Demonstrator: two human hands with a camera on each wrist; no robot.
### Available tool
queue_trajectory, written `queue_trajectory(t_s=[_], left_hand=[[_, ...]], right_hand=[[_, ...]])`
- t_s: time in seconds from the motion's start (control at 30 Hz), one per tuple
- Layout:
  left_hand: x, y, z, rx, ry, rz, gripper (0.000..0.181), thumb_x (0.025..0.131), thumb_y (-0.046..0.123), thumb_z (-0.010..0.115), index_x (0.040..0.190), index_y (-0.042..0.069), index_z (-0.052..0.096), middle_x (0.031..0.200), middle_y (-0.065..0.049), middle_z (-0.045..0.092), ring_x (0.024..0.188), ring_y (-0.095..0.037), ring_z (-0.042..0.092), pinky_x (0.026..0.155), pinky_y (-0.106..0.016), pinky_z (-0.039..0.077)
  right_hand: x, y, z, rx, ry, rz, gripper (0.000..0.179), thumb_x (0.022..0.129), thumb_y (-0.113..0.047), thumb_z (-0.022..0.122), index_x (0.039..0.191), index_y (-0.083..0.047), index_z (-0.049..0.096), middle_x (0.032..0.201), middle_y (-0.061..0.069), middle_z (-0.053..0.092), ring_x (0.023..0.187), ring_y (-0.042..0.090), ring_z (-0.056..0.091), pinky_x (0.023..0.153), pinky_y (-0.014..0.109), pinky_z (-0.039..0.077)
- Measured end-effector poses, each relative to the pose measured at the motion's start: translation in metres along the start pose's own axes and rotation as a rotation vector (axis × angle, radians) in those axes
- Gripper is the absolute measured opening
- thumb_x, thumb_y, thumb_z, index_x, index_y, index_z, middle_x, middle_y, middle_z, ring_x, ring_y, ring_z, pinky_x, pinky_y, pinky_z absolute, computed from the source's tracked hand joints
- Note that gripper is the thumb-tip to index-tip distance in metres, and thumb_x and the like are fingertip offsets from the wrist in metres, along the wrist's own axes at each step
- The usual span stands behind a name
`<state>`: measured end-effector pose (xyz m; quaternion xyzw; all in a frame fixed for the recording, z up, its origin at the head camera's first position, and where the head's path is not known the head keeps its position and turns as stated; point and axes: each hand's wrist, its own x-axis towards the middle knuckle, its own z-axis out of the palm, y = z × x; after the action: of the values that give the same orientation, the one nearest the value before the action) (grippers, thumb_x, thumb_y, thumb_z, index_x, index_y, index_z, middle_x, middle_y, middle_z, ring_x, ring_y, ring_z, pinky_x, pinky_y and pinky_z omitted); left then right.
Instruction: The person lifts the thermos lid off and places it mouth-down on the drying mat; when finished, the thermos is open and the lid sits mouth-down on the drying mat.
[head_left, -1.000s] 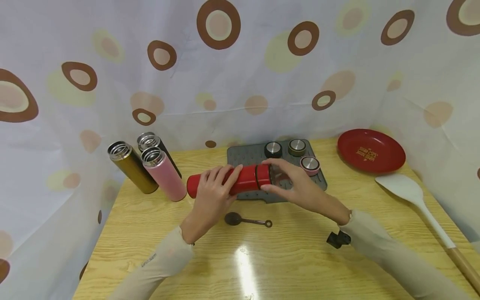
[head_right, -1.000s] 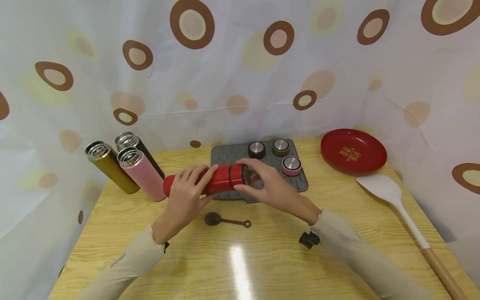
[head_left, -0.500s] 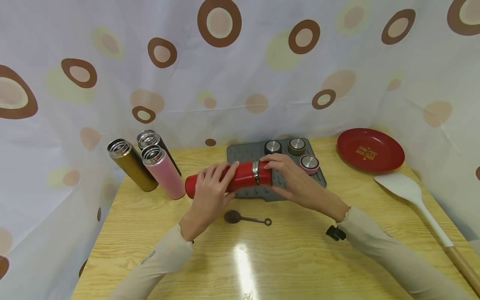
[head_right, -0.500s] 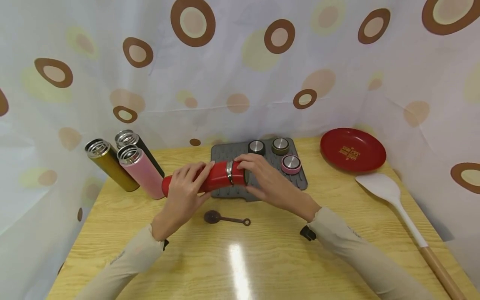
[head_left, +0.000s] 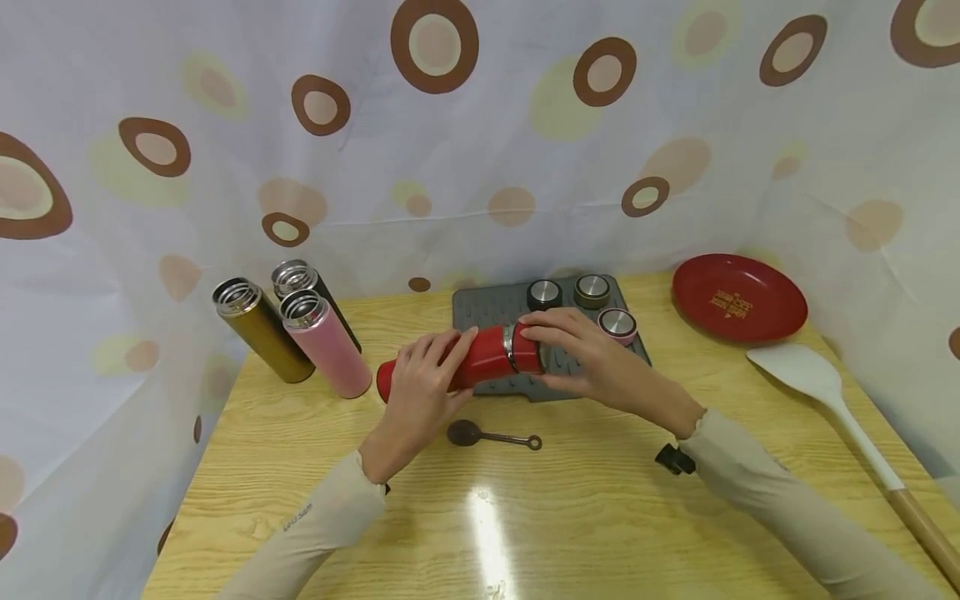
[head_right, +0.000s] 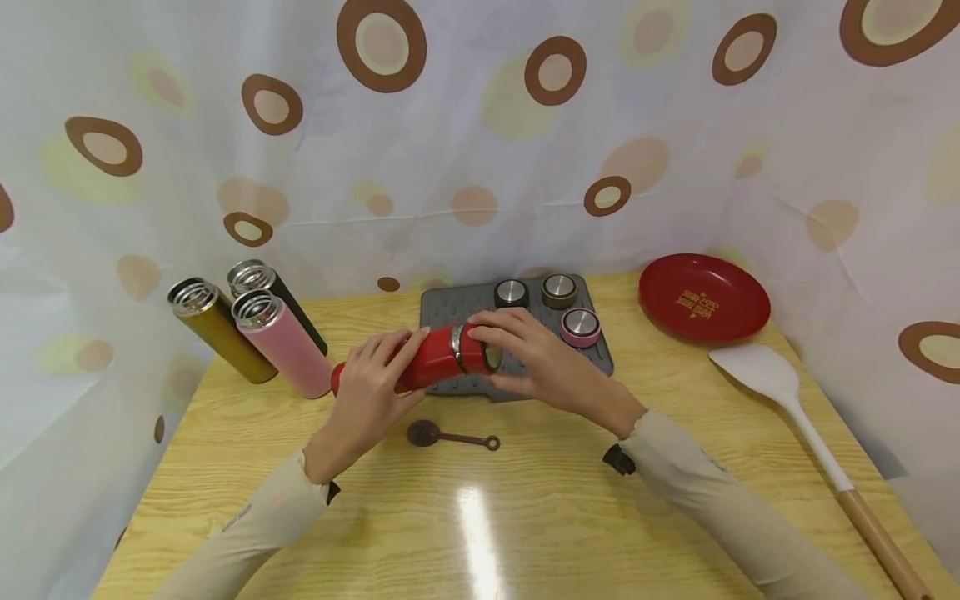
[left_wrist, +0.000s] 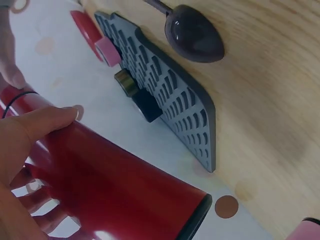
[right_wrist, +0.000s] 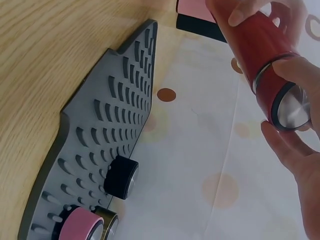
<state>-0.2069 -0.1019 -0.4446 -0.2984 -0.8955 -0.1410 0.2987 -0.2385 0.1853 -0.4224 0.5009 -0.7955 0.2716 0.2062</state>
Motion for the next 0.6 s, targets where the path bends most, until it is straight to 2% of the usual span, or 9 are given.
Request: queue_trajectory(t_s=[0.17,0.3,0.47,0.6], left_hand=[[-0.006,-0.002,0.000,-0.010,-0.023,-0.007,0.084,0.069,0.020,0.100,0.144,0.011,0.062,0.127,-0.014,0.067,0.115,-0.035,0.064,0.094,-0.056,0.056],[-0.007,-0.003,0.001,-0.017,-0.039,-0.013,0.084,0.070,0.019,0.100,0.145,0.010,0.062,0.128,-0.015,0.067,0.116,-0.035,0.064,0.095,-0.058,0.056],[-0.005,-0.007,0.001,-0.064,-0.049,-0.012,0.081,0.075,0.022,0.097,0.147,0.011,0.060,0.131,-0.015,0.066,0.118,-0.036,0.064,0.096,-0.059,0.056],[-0.010,-0.016,-0.001,-0.111,-0.018,-0.054,0.080,0.073,0.018,0.098,0.144,0.008,0.061,0.131,-0.016,0.067,0.117,-0.037,0.065,0.095,-0.058,0.057]], right_hand=[[0.001,0.003,0.001,0.011,-0.045,-0.025,0.080,0.074,-0.006,0.094,0.145,-0.009,0.057,0.148,0.013,0.055,0.132,0.030,0.052,0.098,0.051,0.056],[0.002,0.006,0.001,0.051,-0.065,-0.007,0.077,0.077,-0.007,0.093,0.145,-0.010,0.058,0.148,0.013,0.055,0.133,0.029,0.053,0.100,0.049,0.055],[0.003,0.008,-0.009,0.163,-0.079,0.092,0.076,0.079,-0.006,0.091,0.147,-0.011,0.058,0.150,0.010,0.057,0.135,0.024,0.056,0.100,0.042,0.057],[-0.002,0.015,-0.028,0.267,-0.021,0.219,0.077,0.078,0.000,0.090,0.147,-0.009,0.058,0.147,0.012,0.060,0.124,0.021,0.065,0.095,0.028,0.059]])
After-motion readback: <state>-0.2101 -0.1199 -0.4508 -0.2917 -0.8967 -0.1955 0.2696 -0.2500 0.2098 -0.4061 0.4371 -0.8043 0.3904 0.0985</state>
